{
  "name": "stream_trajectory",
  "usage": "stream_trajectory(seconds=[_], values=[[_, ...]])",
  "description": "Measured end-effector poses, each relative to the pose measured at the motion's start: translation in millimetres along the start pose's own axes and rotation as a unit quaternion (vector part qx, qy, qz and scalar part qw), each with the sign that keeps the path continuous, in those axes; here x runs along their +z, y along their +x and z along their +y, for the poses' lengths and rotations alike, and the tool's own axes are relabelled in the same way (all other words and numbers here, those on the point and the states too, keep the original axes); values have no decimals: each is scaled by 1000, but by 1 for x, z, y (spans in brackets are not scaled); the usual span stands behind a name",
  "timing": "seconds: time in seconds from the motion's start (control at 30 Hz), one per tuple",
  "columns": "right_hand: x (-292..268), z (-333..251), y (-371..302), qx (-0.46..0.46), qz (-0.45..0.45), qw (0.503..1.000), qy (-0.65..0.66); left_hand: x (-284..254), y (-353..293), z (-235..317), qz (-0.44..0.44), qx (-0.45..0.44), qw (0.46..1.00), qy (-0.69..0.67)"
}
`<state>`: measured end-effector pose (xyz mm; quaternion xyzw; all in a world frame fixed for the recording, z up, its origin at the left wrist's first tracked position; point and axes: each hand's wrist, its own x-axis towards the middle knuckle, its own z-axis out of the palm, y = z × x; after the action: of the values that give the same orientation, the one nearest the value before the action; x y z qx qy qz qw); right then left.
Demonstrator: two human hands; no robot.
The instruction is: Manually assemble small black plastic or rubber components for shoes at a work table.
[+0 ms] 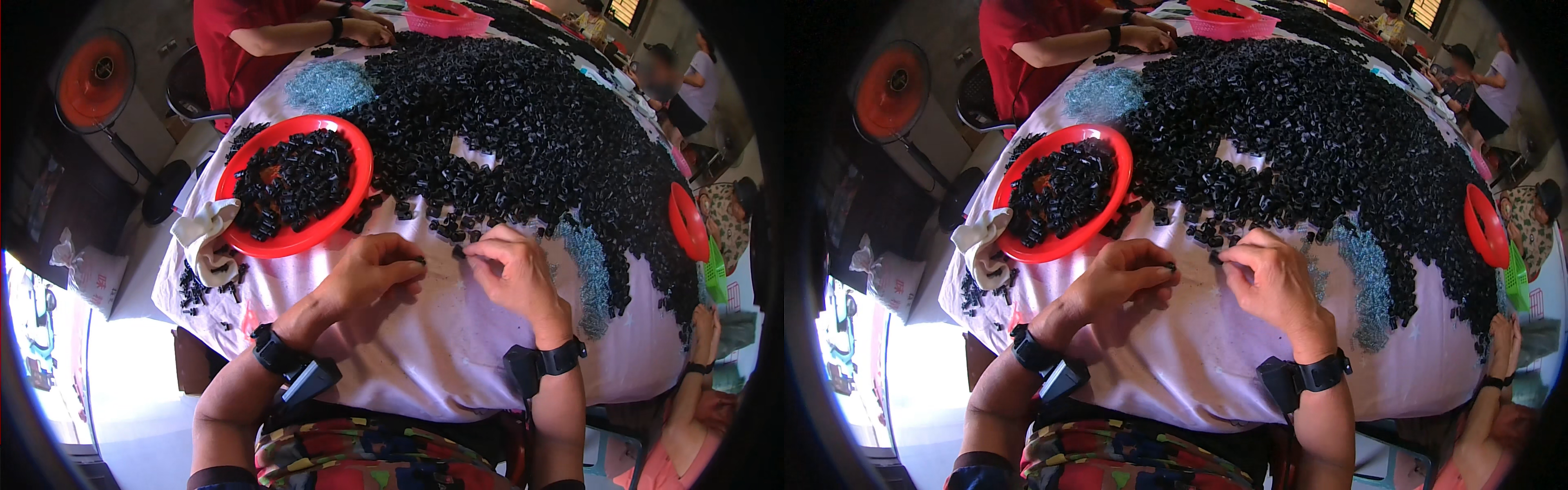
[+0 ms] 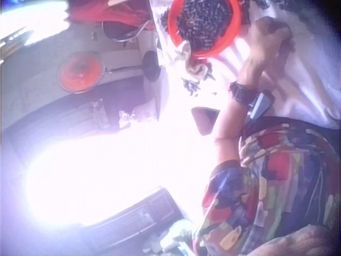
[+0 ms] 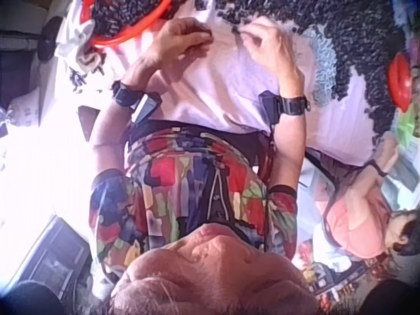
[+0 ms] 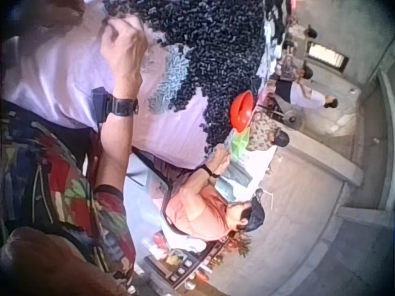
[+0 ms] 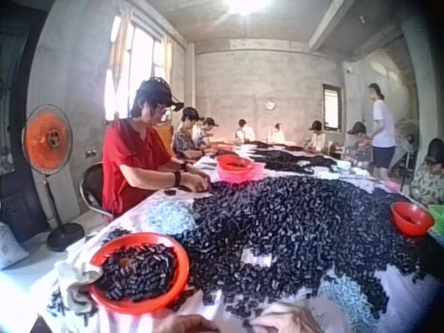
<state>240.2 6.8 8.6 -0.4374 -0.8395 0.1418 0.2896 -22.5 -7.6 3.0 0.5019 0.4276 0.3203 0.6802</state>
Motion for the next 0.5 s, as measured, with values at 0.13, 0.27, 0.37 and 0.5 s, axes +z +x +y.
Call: stream_trajectory(seconds=[0.13,0.27,0.37,0.5], values=[[5,-10,8,13,69,997,34,-13,-8,-7,-1,-13,999,-34],[14,-8,14,-17,44,998,-49,-6,-10,-5,1,0,998,-60],[14,-7,14,-28,53,998,6,-2,-8,-12,11,18,999,-30],[18,-13,26,-38,115,990,-73,3,-7,-13,13,25,999,-16]])
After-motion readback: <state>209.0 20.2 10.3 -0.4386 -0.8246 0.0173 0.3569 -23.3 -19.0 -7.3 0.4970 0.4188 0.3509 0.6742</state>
